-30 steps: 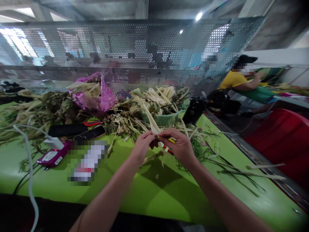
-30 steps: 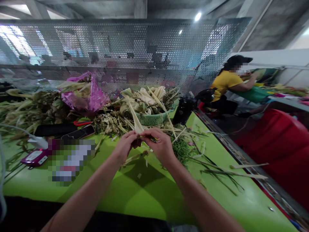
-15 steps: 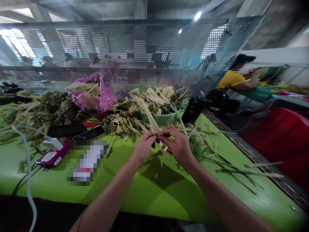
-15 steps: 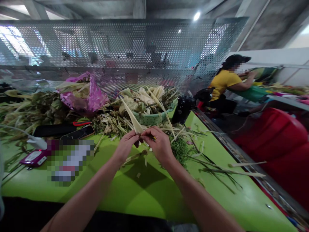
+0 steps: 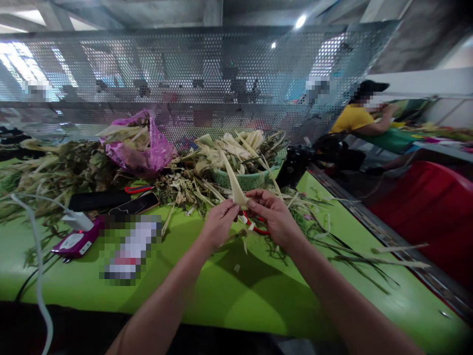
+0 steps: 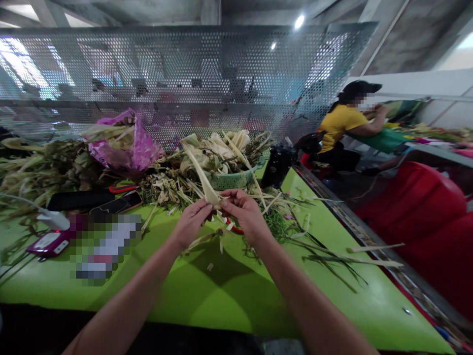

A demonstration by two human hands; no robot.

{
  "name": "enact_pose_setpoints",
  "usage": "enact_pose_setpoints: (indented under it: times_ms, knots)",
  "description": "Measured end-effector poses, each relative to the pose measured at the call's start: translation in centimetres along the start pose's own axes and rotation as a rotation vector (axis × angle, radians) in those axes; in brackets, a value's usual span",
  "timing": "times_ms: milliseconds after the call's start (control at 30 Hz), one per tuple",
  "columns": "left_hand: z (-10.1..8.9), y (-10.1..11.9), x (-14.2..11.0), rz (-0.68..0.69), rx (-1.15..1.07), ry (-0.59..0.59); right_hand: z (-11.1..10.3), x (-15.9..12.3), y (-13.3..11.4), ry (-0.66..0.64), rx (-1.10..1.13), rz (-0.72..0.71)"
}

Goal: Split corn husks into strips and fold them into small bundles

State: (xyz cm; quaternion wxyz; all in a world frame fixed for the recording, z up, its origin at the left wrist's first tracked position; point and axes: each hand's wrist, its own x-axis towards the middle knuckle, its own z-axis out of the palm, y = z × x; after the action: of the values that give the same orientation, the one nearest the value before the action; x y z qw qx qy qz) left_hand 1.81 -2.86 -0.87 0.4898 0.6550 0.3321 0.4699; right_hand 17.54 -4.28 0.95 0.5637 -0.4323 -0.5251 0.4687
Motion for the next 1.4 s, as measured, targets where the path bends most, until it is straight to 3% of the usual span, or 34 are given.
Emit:
enact_pose_setpoints:
  times_ms: [200,333,400,600,800,933,1033,1133,1267,1400]
  knots:
    - [-0.3,0.2,0.1,-0.009,0.099,0.008,-0.3,-0.1,-0.7,-0.121,-0.200,-0.014]
    - [-0.3,-0.1,0.1,0.004,0.212,0.032,-0.3,-0.2,-0.3,-0.062,-0.468,-0.142]
    - [0.0,-0.1,0.1,-0.037,0.147,0.080,-0.2,-0.2,0.0,-0.022,-0.542,-0.168]
    - [0.9,0.4,0.1,-0.197,-0.320,0.171,0.4,-0.1,0.9,0.069,-0.238,-0.008]
    - [1.3,0.3,0.0,-0.177,-0.396,0.230,1.2,-0.2,1.9,0.080,-0.048,0.039]
    - [1.2,0.1,0.1,-0.156,-0.388,0.256,1.3,-0.2,1.6,0.044,-0.081,0.024]
    - [0.5,-0.1,0.3,-0.167,-0.369,0.258,-0.4,0.1,0.3,0.032,-0.319,-0.052]
    - [-0.8,-0.2,0.6,-0.206,-0.366,0.310,-3.2,0.5,-0.9,0.104,-0.713,-0.180]
    - [-2.2,-0.3,1.0,-0.203,-0.401,0.375,-5.3,1.0,-0.7,-0.102,-1.212,-0.023]
    - [-2.7,-0.4,1.3,-0.202,-0.422,0.388,-3.9,1.0,0.8,-0.158,-1.462,0.056]
